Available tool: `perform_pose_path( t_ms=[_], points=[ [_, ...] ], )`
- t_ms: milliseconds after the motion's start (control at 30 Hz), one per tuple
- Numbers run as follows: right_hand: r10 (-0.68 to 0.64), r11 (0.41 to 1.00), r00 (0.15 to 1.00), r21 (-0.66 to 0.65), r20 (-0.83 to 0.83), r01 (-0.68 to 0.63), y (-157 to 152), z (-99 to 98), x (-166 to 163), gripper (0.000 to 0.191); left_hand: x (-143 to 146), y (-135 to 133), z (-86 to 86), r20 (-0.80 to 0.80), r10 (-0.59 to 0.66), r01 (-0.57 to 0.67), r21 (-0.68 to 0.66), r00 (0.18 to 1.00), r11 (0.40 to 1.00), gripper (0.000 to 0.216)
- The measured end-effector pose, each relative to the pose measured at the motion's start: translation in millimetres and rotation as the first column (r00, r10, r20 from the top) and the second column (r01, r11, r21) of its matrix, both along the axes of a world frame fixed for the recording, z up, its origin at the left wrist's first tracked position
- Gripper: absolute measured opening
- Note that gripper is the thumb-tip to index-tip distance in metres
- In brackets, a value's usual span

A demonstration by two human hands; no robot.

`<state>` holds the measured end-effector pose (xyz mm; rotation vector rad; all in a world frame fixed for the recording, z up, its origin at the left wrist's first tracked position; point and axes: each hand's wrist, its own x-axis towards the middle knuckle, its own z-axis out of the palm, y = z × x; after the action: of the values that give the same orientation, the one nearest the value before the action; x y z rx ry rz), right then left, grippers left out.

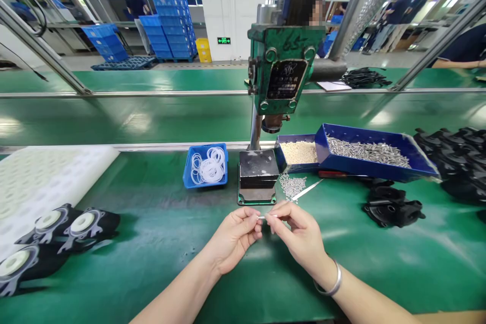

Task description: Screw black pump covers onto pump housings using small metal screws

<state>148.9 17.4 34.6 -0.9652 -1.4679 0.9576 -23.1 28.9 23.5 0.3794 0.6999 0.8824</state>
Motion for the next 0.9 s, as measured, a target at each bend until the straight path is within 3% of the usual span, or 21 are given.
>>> perform_pose_path(
  t_ms=[267,433,500,567,633,733,833,900],
  points=[
    [-0.066,0.996,0.997,0.07,0.044,0.063,-2,0.4,0,0.016,4,-3,-3.2,-0.024,-0.02,0.02,0.003,1.0,1.0,0.023],
    [-0.102,0.992,0.992,0.077,0.069,0.097,-3,-1.4,-2,0.016,4,-3,-2.1,-0.126,0.007,0.008,0.118,0.992,0.993,0.02],
    [-0.066,0.997,0.996,0.04,0.063,0.063,-2,-0.8,-2,0.015,2,-2,-0.5,-0.204,0.038,-0.002,0.175,0.978,0.985,0.019],
    [0.014,0.996,1.0,-0.086,0.011,-0.013,1,0.6,1,0.018,-2,0,-0.4,-0.292,0.09,-0.012,0.259,0.952,0.966,0.017],
    [0.087,0.955,0.99,-0.274,-0.107,-0.114,6,2.7,5,0.026,-6,2,-2.3,-0.389,0.152,0.007,0.377,0.909,0.926,0.015],
    [0.133,0.839,0.953,-0.481,-0.271,-0.254,10,5.6,13,0.042,-12,3,-6.7,-0.555,0.255,0.116,0.547,0.792,0.829,0.013],
    [0.141,0.761,0.931,-0.564,-0.336,-0.319,6,4.8,22,0.049,-16,0,-8.9,-0.694,0.348,0.27,0.616,0.63,0.74,0.009],
    [0.144,0.73,0.918,-0.587,-0.37,-0.351,0,1.1,25,0.051,-16,-3,-8.8,-0.727,0.362,0.355,0.629,0.583,0.692,0.007]
  ],
)
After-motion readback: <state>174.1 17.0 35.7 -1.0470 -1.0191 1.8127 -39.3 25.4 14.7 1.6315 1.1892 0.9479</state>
